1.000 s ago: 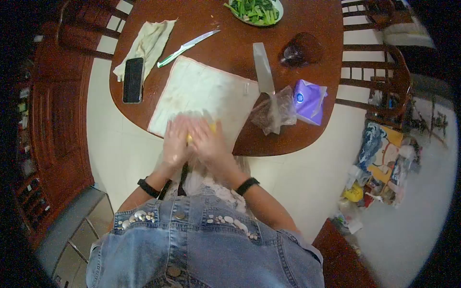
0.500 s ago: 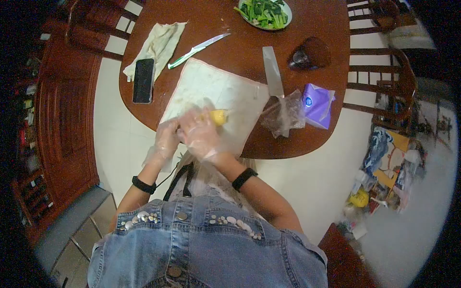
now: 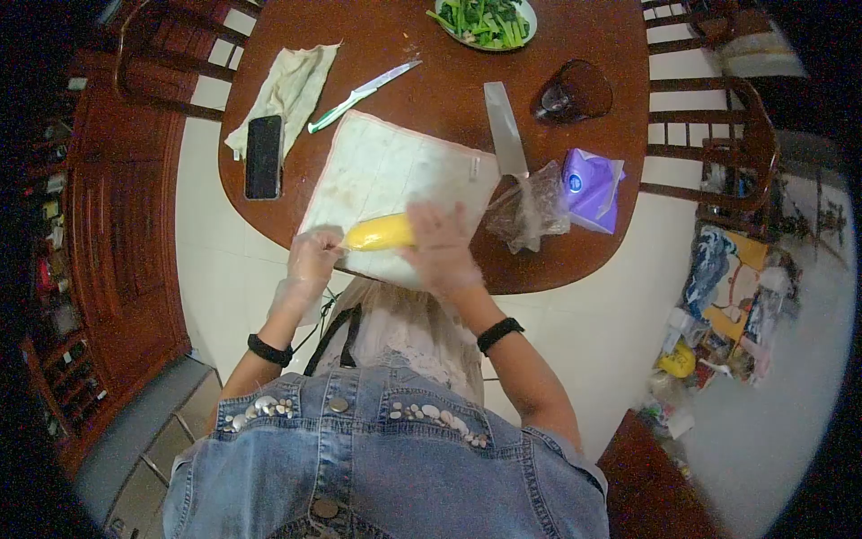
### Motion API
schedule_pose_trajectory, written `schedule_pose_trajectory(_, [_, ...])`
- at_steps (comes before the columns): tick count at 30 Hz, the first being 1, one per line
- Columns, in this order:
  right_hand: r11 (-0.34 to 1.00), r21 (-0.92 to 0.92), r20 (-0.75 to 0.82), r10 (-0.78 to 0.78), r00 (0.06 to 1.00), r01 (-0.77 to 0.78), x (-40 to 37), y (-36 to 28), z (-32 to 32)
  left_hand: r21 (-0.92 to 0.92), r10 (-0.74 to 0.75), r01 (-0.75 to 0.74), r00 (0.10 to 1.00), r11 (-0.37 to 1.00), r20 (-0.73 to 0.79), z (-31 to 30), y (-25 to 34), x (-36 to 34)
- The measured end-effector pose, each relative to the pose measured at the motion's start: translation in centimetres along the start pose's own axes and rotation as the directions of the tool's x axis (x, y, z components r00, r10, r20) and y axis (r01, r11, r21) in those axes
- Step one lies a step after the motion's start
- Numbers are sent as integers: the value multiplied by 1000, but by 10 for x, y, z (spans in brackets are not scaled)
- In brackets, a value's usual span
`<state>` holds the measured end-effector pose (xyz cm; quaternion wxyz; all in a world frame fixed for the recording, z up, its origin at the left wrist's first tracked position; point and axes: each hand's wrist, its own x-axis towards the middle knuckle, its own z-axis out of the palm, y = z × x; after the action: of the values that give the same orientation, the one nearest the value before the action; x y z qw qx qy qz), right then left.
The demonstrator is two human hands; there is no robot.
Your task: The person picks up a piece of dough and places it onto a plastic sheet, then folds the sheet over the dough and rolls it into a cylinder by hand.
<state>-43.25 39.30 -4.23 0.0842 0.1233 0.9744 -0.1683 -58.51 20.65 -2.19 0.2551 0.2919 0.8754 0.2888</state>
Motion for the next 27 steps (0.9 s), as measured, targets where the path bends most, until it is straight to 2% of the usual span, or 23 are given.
schedule_pose_trajectory(1, [998, -37, -21, 52, 998, -53, -4, 5, 1, 60, 39, -39, 999, 997, -3, 1, -6, -1])
schedule_pose_trajectory(3, [995, -92, -79, 28, 996, -35, -18, 7, 1, 118, 80, -79, 997, 990, -7, 0, -3, -4])
schedule_pose_trajectory(5, [989, -147, -130, 7, 991, -26, -30, -1, 8, 235, 275, -220, 932, 947, -235, -2, 13, -9])
schedule_pose_trajectory(7, [961, 59, -122, -263, 957, 272, -28, -25, 20, 263, 316, -266, 933, 927, -172, 0, 6, -9])
schedule_pose_trajectory(8, [962, 57, -123, -260, 958, 269, -25, -35, 22, 289, 357, -314, 928, 904, -109, 1, 1, -8])
schedule_pose_trajectory(11, [969, 61, -59, -237, 970, 240, -9, -57, 6, 300, 360, -314, 926, 901, -112, 4, -7, -5])
schedule_pose_trajectory(15, [984, 29, -176, -167, 970, 175, 34, -58, -10, 290, 282, -236, 951, 927, -127, -1, -6, 11])
schedule_pose_trajectory(17, [988, 22, -233, -145, 962, 154, 53, -60, -12, 368, 274, -198, 947, 909, -168, -2, -7, 19])
schedule_pose_trajectory(19, [996, 40, -89, -72, 993, 76, 65, -61, -11, 368, 261, -194, 955, 909, -141, -4, -7, 23])
schedule_pose_trajectory(22, [999, 35, -16, -5, 1000, 6, 66, -42, -12, 373, 254, -194, 960, 907, -117, -4, -12, 25])
schedule_pose_trajectory(26, [998, -21, -36, 61, 997, -62, 52, -8, -16, 383, 253, -192, 961, 904, -114, -9, -9, 20])
schedule_pose_trajectory(27, [989, -9, -40, 149, 988, -149, 48, 3, -12, 384, 249, -188, 961, 904, -117, -10, -8, 17])
